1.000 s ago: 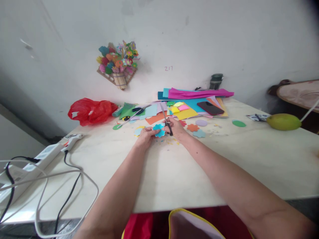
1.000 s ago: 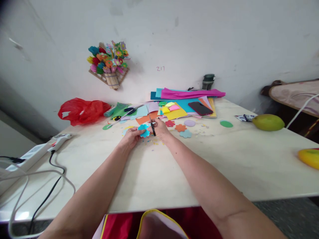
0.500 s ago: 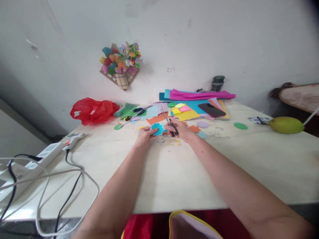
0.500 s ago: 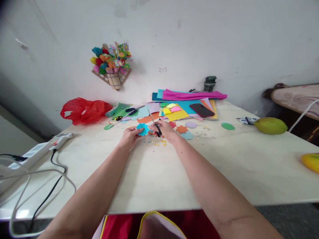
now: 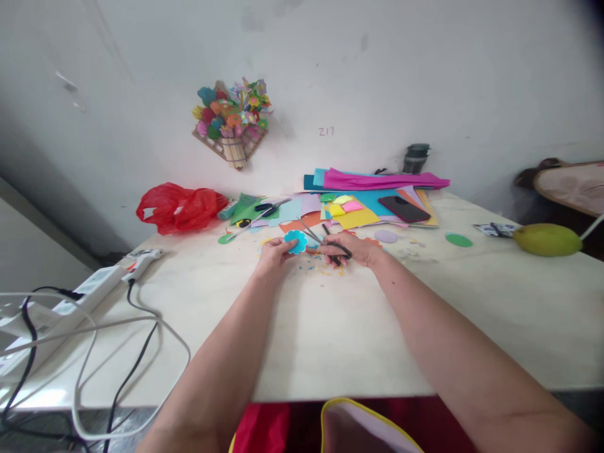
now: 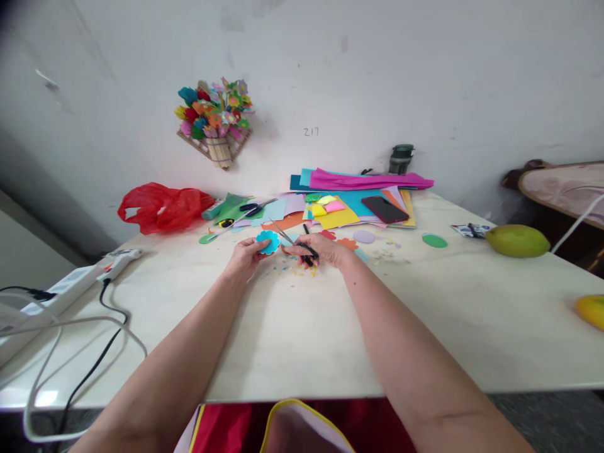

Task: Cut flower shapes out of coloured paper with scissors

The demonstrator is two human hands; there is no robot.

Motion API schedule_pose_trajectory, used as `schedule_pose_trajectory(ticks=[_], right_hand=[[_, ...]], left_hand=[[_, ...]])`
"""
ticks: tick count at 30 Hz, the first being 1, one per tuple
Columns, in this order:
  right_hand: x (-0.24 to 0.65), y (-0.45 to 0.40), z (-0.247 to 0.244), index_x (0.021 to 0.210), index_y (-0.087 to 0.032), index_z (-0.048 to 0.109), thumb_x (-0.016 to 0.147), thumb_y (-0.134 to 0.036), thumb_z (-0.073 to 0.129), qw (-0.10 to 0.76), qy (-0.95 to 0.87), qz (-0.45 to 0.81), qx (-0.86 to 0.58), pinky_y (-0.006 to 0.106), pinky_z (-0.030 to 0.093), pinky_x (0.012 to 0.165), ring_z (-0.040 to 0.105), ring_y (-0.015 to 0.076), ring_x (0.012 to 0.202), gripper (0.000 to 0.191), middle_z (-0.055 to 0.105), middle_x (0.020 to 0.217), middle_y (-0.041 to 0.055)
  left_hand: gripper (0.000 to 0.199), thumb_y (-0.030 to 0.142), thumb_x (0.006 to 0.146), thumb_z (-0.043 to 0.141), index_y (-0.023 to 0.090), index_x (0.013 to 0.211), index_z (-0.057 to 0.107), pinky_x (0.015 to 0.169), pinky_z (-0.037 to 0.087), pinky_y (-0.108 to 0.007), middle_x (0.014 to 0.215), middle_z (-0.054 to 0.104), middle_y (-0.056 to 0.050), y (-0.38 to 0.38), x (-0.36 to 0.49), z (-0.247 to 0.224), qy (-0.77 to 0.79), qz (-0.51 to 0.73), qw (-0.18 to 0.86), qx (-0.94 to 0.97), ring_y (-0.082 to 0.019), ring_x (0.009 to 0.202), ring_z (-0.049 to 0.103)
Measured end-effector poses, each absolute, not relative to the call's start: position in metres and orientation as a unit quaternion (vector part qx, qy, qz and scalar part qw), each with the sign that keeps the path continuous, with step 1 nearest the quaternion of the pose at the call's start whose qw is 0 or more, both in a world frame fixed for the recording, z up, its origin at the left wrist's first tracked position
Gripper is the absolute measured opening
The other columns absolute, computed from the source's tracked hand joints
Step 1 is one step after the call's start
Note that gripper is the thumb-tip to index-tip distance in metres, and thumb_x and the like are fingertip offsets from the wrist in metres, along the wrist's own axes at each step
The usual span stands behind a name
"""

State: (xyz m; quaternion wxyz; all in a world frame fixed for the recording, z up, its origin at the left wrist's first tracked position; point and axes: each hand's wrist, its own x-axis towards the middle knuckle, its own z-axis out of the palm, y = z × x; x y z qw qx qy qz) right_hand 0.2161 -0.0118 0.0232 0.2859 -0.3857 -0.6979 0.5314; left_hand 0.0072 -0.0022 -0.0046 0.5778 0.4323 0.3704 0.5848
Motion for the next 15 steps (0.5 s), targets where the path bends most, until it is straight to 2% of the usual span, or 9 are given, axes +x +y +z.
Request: schedule_pose_trajectory(ticks=[6,15], right_hand=[[0.2150,-0.0148,0.0264,0.069,-0.014,0.057,0.070,-0.037,0.068,0.252,-0.711,0.526,-0.393,0.016,0.030,0.032,0.055,0.0090,0.044,0.025,0.064,0.058,0.0028],[0.2124,-0.0116,0.0202,0.071,-0.014,0.057,0.068,-0.036,0.070,0.245,-0.719,0.517,-0.395,0.016,0.031,0.032,0.055,0.0088,0.043,0.026,0.063,0.058,0.0023]], left_hand=[[0.028,0.025,0.047,0.082,0.012,0.057,0.059,0.066,0.050,-0.029,0.062,0.063,-0.003,-0.0028,0.0070,-0.0038,0.374,0.574,0.585,0.433,-0.013,0.059,0.060],[0.031,0.023,0.047,0.082,0.014,0.050,0.053,0.063,0.048,-0.027,0.055,0.059,0.000,-0.0001,0.0066,-0.0075,0.361,0.573,0.594,0.435,-0.010,0.054,0.056]])
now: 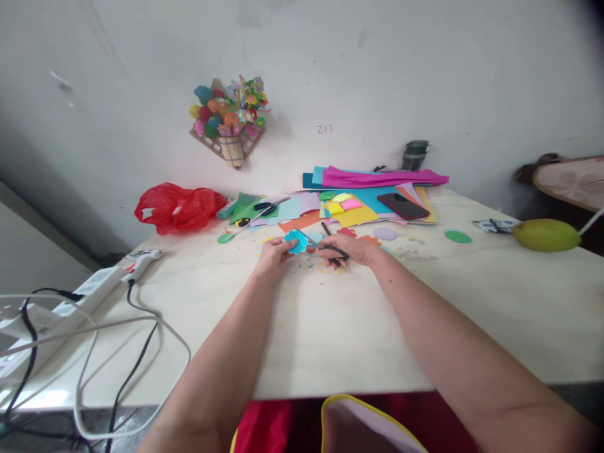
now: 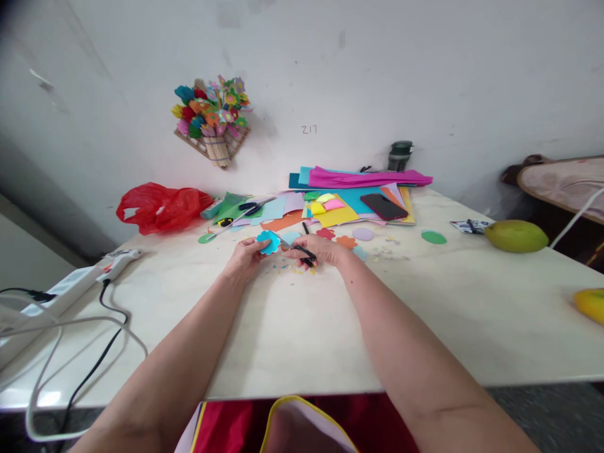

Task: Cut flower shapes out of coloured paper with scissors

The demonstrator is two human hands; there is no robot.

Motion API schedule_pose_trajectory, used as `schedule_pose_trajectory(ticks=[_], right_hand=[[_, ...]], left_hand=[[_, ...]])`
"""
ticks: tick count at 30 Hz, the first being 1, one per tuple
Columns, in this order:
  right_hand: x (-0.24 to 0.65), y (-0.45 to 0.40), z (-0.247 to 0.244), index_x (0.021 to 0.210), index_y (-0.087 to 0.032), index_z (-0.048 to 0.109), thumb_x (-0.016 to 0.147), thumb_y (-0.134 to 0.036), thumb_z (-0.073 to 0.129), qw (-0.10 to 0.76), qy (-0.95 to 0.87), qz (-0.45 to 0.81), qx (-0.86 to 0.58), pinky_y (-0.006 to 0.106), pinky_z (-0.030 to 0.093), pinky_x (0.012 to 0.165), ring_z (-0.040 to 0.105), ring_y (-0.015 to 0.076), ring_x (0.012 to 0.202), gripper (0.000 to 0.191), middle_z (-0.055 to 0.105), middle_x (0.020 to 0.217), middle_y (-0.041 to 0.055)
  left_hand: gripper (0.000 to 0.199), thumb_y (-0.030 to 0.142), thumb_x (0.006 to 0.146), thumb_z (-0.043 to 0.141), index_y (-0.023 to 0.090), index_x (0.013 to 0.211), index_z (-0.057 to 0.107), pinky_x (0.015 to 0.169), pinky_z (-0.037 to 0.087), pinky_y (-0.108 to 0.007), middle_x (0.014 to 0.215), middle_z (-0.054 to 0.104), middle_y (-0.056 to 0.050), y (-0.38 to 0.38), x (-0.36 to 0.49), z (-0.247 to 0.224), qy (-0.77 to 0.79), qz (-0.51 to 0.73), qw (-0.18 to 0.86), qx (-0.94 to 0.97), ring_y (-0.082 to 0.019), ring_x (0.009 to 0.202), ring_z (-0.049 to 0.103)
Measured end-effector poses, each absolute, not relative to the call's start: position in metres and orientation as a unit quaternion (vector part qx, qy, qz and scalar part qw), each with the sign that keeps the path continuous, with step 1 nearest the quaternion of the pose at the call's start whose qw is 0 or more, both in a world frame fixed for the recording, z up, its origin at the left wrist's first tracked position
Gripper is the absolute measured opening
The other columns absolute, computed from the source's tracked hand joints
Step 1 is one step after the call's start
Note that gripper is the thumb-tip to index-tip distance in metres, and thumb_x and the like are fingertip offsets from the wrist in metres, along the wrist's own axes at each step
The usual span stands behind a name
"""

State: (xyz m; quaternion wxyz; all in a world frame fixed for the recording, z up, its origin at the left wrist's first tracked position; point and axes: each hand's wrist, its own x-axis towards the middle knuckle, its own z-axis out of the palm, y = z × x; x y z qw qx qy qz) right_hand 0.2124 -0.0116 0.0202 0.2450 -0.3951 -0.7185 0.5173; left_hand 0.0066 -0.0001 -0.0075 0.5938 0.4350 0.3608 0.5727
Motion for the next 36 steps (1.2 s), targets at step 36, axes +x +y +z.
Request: schedule_pose_trajectory(ticks=[36], right_hand=[[0.2139,-0.0094,0.0176,0.076,-0.014,0.059,0.067,-0.031,0.067,0.232,-0.729,0.504,-0.401,0.016,0.028,0.035,0.048,0.0059,0.042,0.021,0.053,0.053,-0.0034]], left_hand=[[0.025,0.023,0.048,0.082,0.012,0.054,0.060,0.059,0.048,-0.024,0.058,0.062,-0.002,0.0039,0.0018,-0.0099,0.357,0.557,0.603,0.446,-0.011,0.054,0.057]])
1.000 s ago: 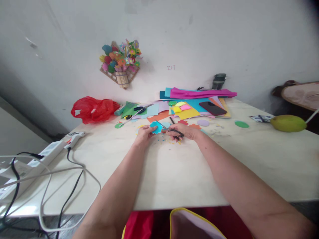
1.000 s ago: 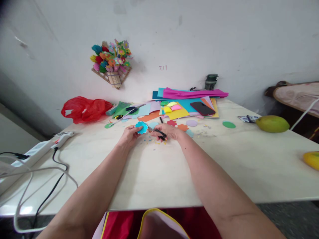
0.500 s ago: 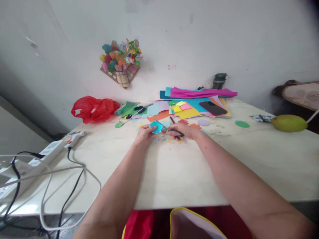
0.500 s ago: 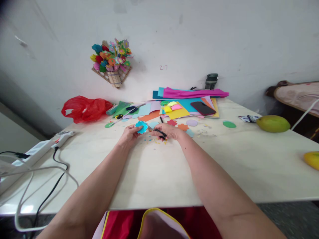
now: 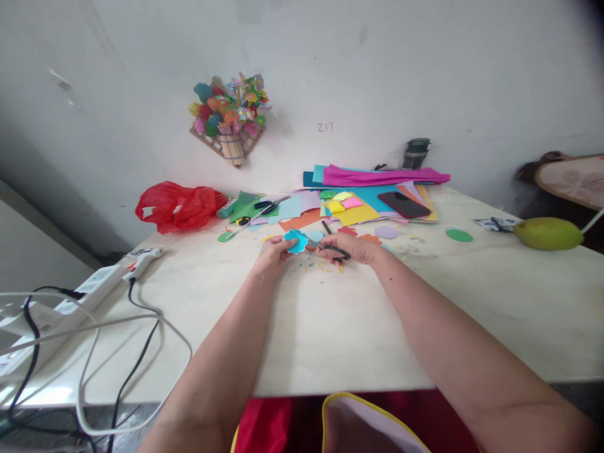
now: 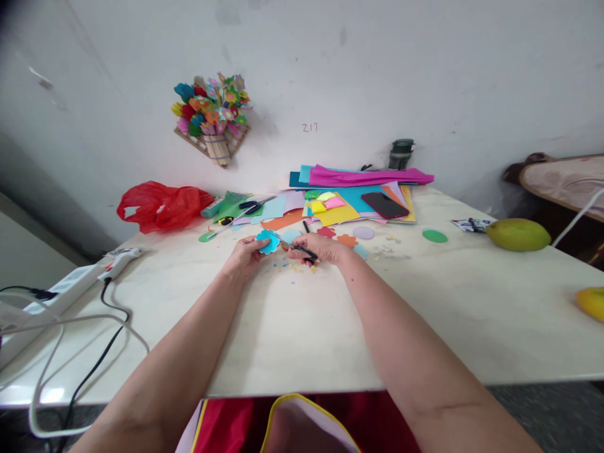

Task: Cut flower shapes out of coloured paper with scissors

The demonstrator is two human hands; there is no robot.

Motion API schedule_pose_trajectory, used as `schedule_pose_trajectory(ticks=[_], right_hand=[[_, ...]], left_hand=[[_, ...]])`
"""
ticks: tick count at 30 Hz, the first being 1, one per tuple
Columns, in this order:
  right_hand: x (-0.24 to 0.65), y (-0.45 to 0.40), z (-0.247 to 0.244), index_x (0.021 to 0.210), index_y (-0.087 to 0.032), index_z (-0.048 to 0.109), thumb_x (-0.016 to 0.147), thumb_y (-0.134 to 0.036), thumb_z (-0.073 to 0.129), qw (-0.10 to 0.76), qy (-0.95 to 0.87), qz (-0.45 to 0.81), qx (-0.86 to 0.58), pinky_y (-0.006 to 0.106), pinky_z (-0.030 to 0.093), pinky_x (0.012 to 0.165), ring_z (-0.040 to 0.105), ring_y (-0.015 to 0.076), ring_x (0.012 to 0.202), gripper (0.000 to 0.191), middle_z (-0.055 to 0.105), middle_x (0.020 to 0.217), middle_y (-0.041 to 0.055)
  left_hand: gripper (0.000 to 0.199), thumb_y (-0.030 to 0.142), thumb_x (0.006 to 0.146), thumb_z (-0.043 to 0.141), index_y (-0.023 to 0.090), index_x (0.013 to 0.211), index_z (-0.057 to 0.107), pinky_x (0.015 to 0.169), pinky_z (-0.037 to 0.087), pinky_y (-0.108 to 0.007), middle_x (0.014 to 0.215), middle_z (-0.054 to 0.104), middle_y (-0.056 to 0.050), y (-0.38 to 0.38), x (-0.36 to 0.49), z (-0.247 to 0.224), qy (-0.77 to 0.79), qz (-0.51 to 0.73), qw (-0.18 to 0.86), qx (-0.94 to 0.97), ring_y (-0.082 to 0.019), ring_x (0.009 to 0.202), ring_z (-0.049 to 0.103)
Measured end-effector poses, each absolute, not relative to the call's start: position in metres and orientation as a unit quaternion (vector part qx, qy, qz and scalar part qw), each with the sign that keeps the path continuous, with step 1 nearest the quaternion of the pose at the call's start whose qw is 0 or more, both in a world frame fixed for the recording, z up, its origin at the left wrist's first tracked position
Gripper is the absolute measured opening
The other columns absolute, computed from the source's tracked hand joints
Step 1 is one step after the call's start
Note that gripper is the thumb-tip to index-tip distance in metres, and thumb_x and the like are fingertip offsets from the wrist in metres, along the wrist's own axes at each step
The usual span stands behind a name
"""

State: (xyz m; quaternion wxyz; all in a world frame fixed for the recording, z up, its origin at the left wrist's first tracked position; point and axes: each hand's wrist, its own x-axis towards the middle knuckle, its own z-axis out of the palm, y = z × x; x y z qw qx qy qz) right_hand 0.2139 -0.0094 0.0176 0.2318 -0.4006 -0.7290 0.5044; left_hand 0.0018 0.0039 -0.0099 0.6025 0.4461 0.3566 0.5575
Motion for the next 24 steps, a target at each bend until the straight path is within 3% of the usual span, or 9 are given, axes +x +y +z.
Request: schedule_pose_trajectory(ticks=[7,24], right_hand=[[0.2137,-0.0092,0.0185,0.077,-0.013,0.061,0.065,-0.027,0.069,0.233,-0.705,0.530,-0.410,0.016,0.037,0.039,0.049,0.0064,0.043,0.020,0.053,0.052,-0.0029],[0.2088,-0.0093,0.0180,0.078,-0.012,0.064,0.059,-0.027,0.073,0.268,-0.715,0.502,-0.405,0.017,0.035,0.039,0.045,0.0047,0.040,0.026,0.053,0.051,-0.0046]], left_hand=[[0.025,0.023,0.046,0.083,0.012,0.053,0.061,0.059,0.048,-0.023,0.056,0.061,-0.002,0.0027,0.0016,-0.0079,0.356,0.553,0.611,0.442,-0.010,0.053,0.056],[0.025,0.019,0.045,0.082,0.011,0.056,0.061,0.059,0.050,-0.025,0.059,0.063,-0.003,0.0011,0.0046,-0.0048,0.353,0.584,0.604,0.412,-0.011,0.054,0.057]])
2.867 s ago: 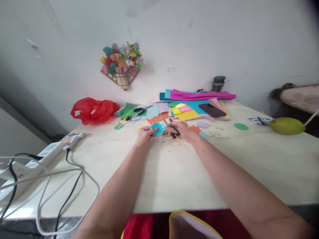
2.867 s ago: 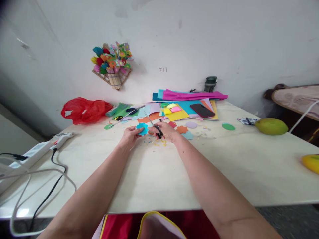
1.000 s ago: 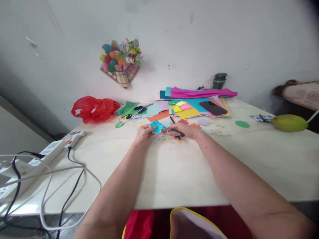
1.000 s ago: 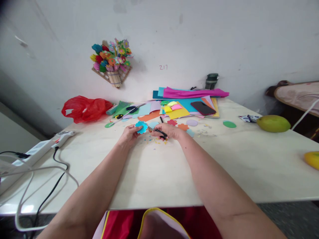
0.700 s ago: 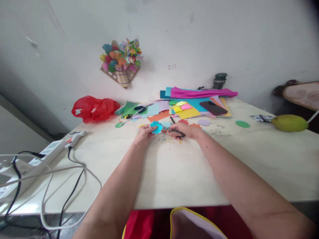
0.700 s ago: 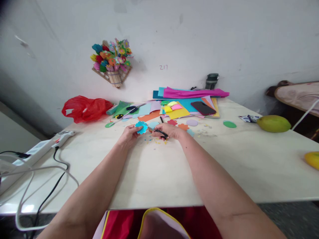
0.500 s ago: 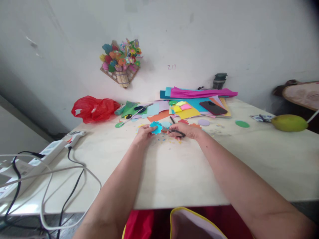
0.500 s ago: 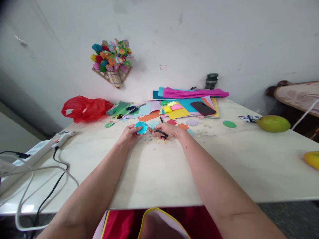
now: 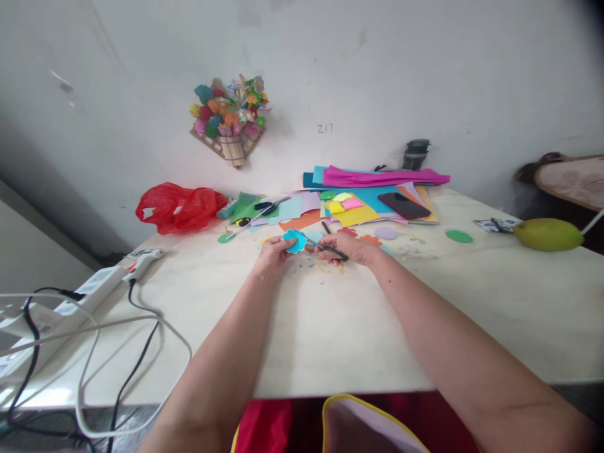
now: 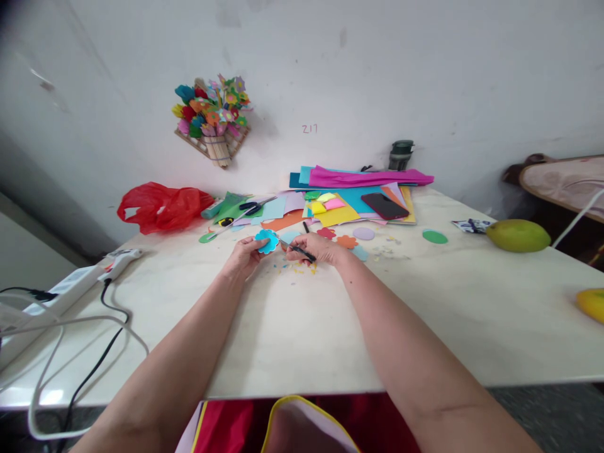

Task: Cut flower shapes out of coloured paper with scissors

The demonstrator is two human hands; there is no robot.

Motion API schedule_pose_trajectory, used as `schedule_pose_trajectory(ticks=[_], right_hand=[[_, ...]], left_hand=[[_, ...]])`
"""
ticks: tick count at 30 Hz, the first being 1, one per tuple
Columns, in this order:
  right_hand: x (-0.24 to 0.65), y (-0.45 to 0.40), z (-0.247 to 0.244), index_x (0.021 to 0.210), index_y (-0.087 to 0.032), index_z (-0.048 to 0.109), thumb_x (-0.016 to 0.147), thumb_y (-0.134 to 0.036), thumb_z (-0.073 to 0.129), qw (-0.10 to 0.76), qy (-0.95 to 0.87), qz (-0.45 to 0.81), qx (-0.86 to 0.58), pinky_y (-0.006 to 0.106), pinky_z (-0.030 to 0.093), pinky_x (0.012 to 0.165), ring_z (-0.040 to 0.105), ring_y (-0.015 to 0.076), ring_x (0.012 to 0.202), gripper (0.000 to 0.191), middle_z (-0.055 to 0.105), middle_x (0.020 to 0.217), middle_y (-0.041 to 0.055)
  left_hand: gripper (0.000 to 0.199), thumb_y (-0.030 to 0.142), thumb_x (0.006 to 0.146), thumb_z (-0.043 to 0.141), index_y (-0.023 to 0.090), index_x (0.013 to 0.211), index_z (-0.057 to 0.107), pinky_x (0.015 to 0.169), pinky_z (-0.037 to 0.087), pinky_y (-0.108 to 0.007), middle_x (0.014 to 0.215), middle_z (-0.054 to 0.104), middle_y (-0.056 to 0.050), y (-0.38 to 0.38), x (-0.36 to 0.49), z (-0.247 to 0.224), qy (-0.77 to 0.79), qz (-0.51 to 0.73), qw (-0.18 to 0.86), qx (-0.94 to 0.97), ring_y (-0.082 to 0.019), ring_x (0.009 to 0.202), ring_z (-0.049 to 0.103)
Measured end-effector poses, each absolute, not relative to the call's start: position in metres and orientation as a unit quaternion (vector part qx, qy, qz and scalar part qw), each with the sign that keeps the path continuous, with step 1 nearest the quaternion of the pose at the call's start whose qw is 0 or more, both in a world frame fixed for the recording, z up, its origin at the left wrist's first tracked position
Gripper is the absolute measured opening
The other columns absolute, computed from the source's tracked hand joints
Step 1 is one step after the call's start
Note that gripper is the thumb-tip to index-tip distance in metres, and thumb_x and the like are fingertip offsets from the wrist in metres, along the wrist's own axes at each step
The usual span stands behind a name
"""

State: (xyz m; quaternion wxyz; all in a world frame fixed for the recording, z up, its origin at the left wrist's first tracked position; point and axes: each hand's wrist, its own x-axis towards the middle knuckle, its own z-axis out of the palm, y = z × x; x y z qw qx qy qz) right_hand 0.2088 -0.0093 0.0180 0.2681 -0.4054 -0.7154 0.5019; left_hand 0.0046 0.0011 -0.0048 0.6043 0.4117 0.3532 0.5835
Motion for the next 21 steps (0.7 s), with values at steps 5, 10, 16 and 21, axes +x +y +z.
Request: schedule_pose_trajectory(ticks=[5,10,16,21], right_hand=[[0.207,-0.009,0.016,0.083,-0.012,0.064,0.060,-0.027,0.072,0.288,-0.704,0.521,-0.386,0.017,0.035,0.039,0.046,0.0050,0.042,0.028,0.053,0.053,-0.0049],[0.204,-0.011,0.017,0.082,-0.012,0.061,0.059,-0.023,0.071,0.311,-0.677,0.552,-0.374,0.017,0.034,0.039,0.045,0.0047,0.042,0.027,0.054,0.053,-0.0051],[0.199,-0.014,0.016,0.080,-0.013,0.058,0.060,-0.023,0.069,0.332,-0.644,0.584,-0.366,0.016,0.034,0.040,0.045,0.0051,0.042,0.024,0.053,0.052,-0.0050],[0.196,-0.014,0.013,0.078,-0.014,0.057,0.064,-0.029,0.069,0.344,-0.640,0.584,-0.363,0.016,0.031,0.038,0.047,0.0055,0.042,0.023,0.055,0.053,-0.0040]], left_hand=[[0.024,0.018,0.046,0.080,0.010,0.060,0.062,0.061,0.051,-0.026,0.061,0.065,-0.004,-0.003,0.009,0.000,0.343,0.591,0.610,0.400,-0.012,0.055,0.059],[0.021,0.017,0.048,0.079,0.012,0.062,0.064,0.063,0.052,-0.026,0.064,0.067,-0.004,-0.004,0.011,0.001,0.334,0.602,0.611,0.391,-0.012,0.057,0.060],[0.022,0.017,0.048,0.079,0.012,0.062,0.062,0.064,0.052,-0.026,0.063,0.066,-0.003,-0.006,0.016,0.003,0.323,0.625,0.604,0.373,-0.012,0.058,0.061],[0.023,0.016,0.049,0.078,0.012,0.061,0.059,0.066,0.051,-0.026,0.061,0.064,-0.002,-0.008,0.022,0.004,0.325,0.645,0.595,0.351,-0.011,0.057,0.060]])
